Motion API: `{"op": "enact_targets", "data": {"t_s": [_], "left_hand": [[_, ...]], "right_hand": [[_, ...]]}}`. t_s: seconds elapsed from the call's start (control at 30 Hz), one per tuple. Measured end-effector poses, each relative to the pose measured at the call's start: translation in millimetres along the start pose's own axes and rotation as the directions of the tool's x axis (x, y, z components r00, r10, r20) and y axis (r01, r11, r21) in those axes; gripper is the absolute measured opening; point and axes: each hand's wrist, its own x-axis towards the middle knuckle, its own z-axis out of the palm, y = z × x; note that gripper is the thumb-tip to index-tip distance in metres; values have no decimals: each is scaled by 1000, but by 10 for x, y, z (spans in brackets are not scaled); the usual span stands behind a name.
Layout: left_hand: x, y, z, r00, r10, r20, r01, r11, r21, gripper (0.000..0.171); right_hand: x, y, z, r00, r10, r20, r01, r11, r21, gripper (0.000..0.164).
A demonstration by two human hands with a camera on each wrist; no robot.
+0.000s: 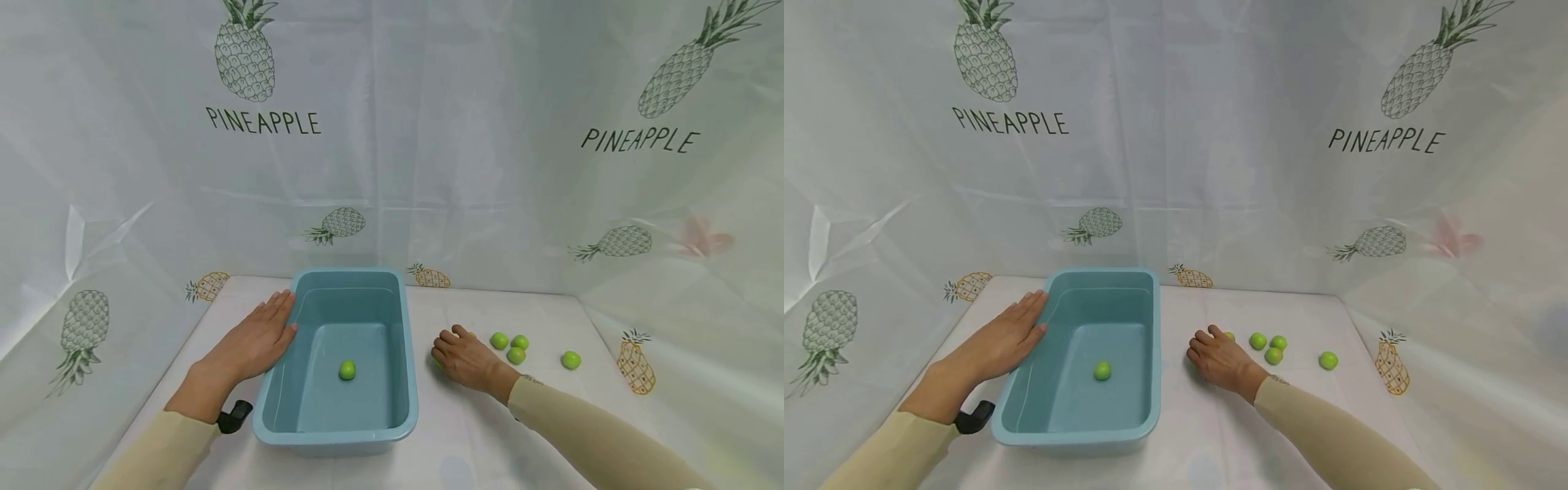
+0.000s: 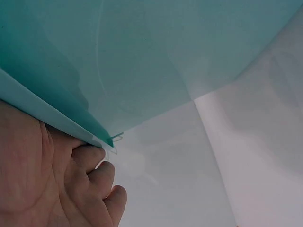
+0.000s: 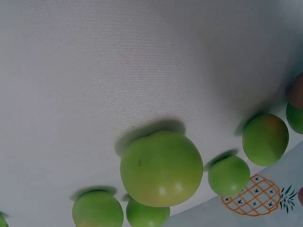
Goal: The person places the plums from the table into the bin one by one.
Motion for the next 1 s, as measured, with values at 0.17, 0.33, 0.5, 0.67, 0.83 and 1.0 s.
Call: {"op": "enact_targets", "data": {"t_s": [0.17,0.33,0.5,0.67,0.83,1.0], "left_hand": [[4,0,3,1000,4,-1,-4,1000,0,65],[7,0,2,1000,1,4,-1,1000,-2,65],[8,-1,-10,1000,-1,8,1,1000,12,65],[4,-5,-39,1000,11,12,-11,999,39,65],[-7,-14,-81,999,23,28,-25,998,58,65],[5,-20,-63,999,29,18,-31,997,70,65]], "right_hand": [[50,108,-31,996,68,-55,-66,997,37,23],[91,286,-68,979,136,-154,-132,991,39,26],[100,437,-109,964,171,-204,-170,985,26,34],[125,529,-171,956,195,-220,-193,981,30,35],[152,572,-228,947,217,-238,-211,976,50,35],[161,603,-272,935,233,-268,-227,972,52,33]]}}
